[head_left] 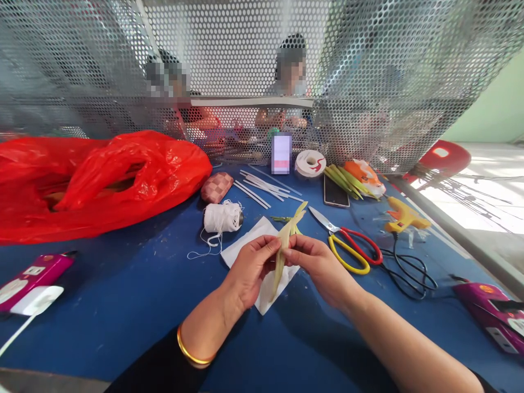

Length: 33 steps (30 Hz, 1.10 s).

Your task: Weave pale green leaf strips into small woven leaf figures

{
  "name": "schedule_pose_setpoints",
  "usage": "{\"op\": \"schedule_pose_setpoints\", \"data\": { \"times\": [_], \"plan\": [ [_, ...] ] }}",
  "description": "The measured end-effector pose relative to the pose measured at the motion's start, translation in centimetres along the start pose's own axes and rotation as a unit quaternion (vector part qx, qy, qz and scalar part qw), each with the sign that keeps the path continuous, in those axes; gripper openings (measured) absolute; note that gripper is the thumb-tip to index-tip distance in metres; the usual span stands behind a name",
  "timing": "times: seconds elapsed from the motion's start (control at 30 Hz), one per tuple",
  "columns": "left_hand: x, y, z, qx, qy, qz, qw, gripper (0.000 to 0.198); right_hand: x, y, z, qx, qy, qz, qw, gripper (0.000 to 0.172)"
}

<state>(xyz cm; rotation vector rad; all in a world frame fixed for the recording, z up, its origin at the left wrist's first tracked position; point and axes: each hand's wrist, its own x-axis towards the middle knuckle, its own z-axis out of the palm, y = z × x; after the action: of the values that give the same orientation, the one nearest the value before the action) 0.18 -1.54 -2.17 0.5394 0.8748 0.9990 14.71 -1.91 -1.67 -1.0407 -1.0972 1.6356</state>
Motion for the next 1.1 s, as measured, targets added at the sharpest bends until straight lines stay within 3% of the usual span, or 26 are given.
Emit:
{"op": "schedule_pose_setpoints", "data": {
  "times": [0.17,0.4,0.57,0.67,0.77,0.93,1.1],
  "plan": [
    [0.0,0.1,0.1,0.025,-0.005,0.023,0.999,0.022,0.2,0.2,-0.2,-0.018,0.038,-0.018,0.999,0.026],
    [0.2,-0.2,-0.1,0.037,0.050,0.086,0.994,0.022,0.2,0.4,-0.1,-0.027,0.040,-0.006,0.999,0.030],
    [0.0,0.0,0.0,0.005,-0.010,0.018,1.000,0.026,-0.1,0.2,0.1,-0.029,-0.023,0.035,0.999,0.034],
    [0.3,0.1,-0.1,-0.014,0.039,0.056,0.998,0.029,-0.1,0.2,0.0,-0.054,-0.047,0.053,0.996,0.032],
    [0.6,0.3,-0.3,-0.035,0.085,0.126,0.988,0.030,0.0,-0.1,-0.4,-0.104,-0.025,0.046,0.993,0.034],
    [0.8,1.3,-0.7,-0.069,0.143,0.170,0.972,0.033,0.0,-1.5,-1.6,-0.164,-0.012,0.054,0.985,0.038],
    [1.0,2.1,-1.2,-0.051,0.181,0.242,0.952,0.033,0.3,-2.6,-3.3,-0.232,0.021,-0.003,0.973,0.036]
  ]
}}
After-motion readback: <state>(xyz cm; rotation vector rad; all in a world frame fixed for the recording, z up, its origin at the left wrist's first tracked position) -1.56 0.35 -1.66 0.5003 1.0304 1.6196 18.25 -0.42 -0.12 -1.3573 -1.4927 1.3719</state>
